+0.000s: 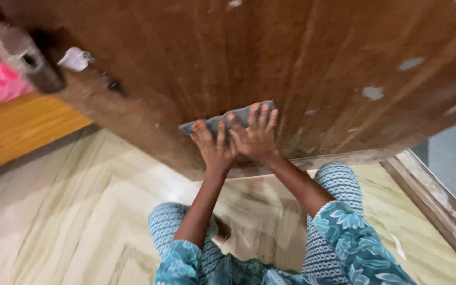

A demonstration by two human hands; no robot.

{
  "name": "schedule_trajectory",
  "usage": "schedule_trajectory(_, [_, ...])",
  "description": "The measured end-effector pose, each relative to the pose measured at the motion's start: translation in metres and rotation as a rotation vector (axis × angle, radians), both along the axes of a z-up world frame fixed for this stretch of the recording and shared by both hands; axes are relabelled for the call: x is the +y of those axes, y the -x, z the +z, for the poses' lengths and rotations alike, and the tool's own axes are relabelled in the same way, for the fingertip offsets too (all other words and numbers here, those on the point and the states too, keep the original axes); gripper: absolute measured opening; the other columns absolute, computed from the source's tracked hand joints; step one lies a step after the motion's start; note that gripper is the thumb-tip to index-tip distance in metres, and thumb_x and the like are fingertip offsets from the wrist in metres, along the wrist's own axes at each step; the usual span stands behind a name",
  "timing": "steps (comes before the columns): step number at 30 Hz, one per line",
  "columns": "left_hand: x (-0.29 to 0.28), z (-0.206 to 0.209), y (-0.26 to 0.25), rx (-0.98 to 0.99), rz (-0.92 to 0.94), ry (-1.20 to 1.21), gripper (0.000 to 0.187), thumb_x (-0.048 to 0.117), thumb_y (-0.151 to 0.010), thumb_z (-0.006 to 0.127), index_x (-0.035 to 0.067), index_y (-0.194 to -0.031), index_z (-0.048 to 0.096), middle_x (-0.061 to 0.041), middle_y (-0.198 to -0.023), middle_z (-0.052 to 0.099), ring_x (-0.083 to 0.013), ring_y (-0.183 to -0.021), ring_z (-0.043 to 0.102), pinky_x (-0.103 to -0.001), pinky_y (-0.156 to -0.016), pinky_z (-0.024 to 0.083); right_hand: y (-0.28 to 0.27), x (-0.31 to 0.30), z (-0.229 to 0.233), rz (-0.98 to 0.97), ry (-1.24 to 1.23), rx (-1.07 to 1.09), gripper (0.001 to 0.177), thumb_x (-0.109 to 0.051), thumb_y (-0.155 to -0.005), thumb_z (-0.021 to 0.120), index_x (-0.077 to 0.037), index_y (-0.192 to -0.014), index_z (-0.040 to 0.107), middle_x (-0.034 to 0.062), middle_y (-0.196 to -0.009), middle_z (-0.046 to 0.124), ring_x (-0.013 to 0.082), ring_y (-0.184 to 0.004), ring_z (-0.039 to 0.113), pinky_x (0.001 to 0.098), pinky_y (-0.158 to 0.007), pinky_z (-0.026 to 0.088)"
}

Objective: The person sands the surface of a wooden door by hand using a small piece of sandpaper, moving it repeatedly across the wood grain.

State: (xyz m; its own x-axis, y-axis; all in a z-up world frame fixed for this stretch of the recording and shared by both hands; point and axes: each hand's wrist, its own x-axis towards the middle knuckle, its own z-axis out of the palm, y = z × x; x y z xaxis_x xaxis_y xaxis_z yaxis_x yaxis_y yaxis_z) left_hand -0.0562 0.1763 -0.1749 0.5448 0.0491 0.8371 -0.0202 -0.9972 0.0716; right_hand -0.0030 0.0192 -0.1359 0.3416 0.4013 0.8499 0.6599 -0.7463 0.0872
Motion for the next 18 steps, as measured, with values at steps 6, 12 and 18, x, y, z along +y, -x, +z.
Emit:
schedule_trajectory(6, [-0.019, -0.013, -0.015, -0.076, -0.086, 0.049, 0.092, 0.046, -0.103, 0.067, 0.024, -0.170, 0.008, -0.029, -0.171, -0.006, -0.0535, -0.159, -0.006, -0.077, -0.123, 0.000, 0.000, -0.018, 0.010, 0.098, 0.001, -0.057, 0.065, -0.049, -0.113, 0.059, -0.029, -0.170, 0.034, 0.0296, -0.170, 0.012, 0.0456, -0.160, 0.004, 0.0679, -0.126, 0.007])
schedule_trajectory(12, [-0.065, -0.007, -0.036, -0.038, -0.110, 0.018, 0.102, 0.054, -0.107, 0.064, 0.022, -0.171, -0.009, -0.033, -0.168, -0.020, -0.0556, -0.156, -0.016, -0.080, -0.118, -0.008, -0.011, -0.063, 0.015, 0.033, -0.040, -0.054, 0.061, -0.038, -0.108, 0.063, -0.030, -0.164, 0.041, 0.0175, -0.176, 0.010, 0.0348, -0.164, 0.002, 0.0642, -0.127, 0.000])
schedule_trajectory(18, [-0.119, 0.001, -0.056, -0.036, -0.072, -0.091, 0.094, 0.052, -0.111, 0.058, 0.022, -0.172, -0.005, -0.032, -0.170, -0.018, -0.0556, -0.156, -0.017, -0.076, -0.119, -0.011, -0.021, -0.119, 0.011, -0.062, -0.038, 0.048, 0.067, -0.042, -0.107, 0.066, -0.031, -0.166, 0.036, 0.0181, -0.176, 0.004, 0.0376, -0.164, -0.002, 0.0675, -0.128, 0.000])
